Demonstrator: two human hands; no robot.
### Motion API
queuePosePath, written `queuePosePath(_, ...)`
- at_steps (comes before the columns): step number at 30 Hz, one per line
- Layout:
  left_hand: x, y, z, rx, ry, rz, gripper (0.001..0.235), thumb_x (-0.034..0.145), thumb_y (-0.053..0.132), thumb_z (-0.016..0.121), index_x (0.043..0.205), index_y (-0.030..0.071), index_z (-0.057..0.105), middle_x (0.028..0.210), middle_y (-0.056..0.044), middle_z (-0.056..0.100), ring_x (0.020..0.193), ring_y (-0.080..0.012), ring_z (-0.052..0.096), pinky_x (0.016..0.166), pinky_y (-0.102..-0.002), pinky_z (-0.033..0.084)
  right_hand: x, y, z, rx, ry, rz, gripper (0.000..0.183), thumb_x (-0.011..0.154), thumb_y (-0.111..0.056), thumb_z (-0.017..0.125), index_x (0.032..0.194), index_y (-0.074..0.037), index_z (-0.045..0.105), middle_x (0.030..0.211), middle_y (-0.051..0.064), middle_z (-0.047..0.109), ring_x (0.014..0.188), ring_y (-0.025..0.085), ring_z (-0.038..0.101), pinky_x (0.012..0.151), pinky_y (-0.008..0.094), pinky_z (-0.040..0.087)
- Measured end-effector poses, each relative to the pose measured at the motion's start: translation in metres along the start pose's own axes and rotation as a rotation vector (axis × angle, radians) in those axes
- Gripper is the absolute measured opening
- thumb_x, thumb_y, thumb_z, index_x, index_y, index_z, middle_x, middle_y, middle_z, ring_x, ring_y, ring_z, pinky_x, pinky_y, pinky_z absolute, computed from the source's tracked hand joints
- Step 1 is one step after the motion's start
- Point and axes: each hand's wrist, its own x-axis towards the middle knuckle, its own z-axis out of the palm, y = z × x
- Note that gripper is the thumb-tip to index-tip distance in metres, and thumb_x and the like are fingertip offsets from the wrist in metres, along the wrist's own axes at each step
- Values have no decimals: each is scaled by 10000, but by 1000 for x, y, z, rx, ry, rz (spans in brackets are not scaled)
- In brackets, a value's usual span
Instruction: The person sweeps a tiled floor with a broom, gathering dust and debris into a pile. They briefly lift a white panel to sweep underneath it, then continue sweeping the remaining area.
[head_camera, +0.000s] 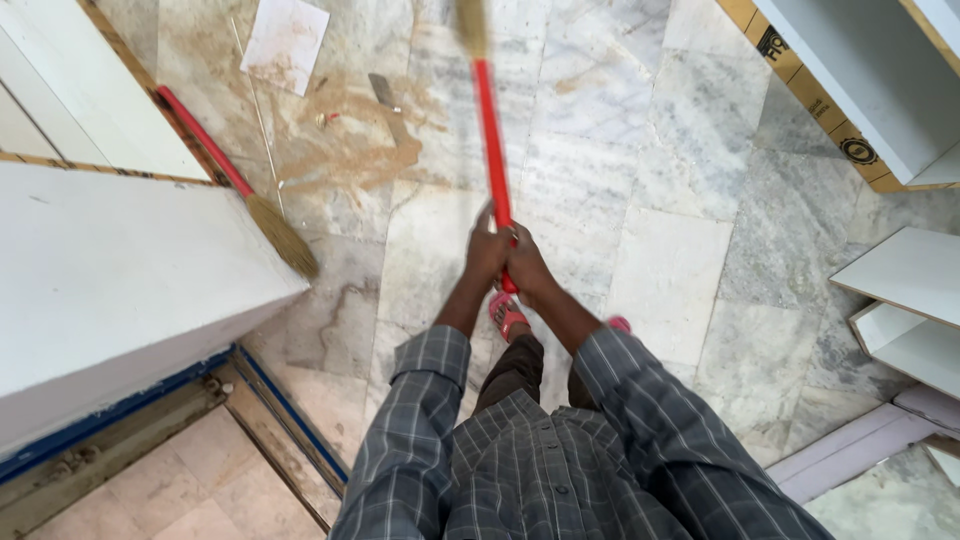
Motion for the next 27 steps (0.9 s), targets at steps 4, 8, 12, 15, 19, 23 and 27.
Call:
queuePosePath(4,-11,-39,50,133,-350,-171,815,781,123,675,1555,156,426,953,-303,708,757,-273,661,669,-376,559,-38,38,-37,154,245,-191,499,937,9,471,1430,-60,435,921,108,607,666,153,604,474,298,478)
queuePosePath(8,-24,-91,100,-183,-621,-289,707,811,134,674,1492,45,506,1167,-208,696,1009,-247,674,850,-340,560,-34,72,-87,141,476,-101,362,974,-77,541,1329,-73,467,1022,111,657,829,172,680,603,310,578)
queuePosePath(12,-4,-124,96,-255,-517,-457,570,869,125,657,1421,12,574,1163,-142,690,1027,-221,669,877,-330,543,7,91,-100,64,461,129,373,971,-116,566,1307,39,521,975,152,674,819,242,690,592,387,578)
queuePosePath(15,19,-124,70,-632,-452,-338,475,921,78,616,1385,-20,600,1149,-155,678,1027,-219,655,858,-327,542,45,74,-87,-321,241,54,402,961,-122,573,1340,6,529,972,149,690,800,227,687,602,375,566)
queuePosePath(19,59,-80,51,-494,-109,-305,665,877,80,571,1522,26,416,1139,-168,642,940,-235,646,754,-348,542,92,-2,-62,-560,-7,159,496,979,-113,540,1466,-94,447,954,146,679,710,200,638,568,357,516)
queuePosePath(23,103,3,65,-369,156,-284,933,870,109,576,1634,150,42,1235,-198,587,961,-262,648,781,-388,566,111,-102,-54,-506,-212,115,607,978,-78,526,1565,-167,400,926,123,679,620,159,596,522,328,479)
queuePosePath(27,108,54,70,27,42,-237,963,863,155,565,1682,209,61,1275,-226,616,961,-302,681,795,-384,550,85,-132,-47,-387,-78,13,657,984,-82,459,1618,-212,343,864,141,645,530,169,534,448,334,420)
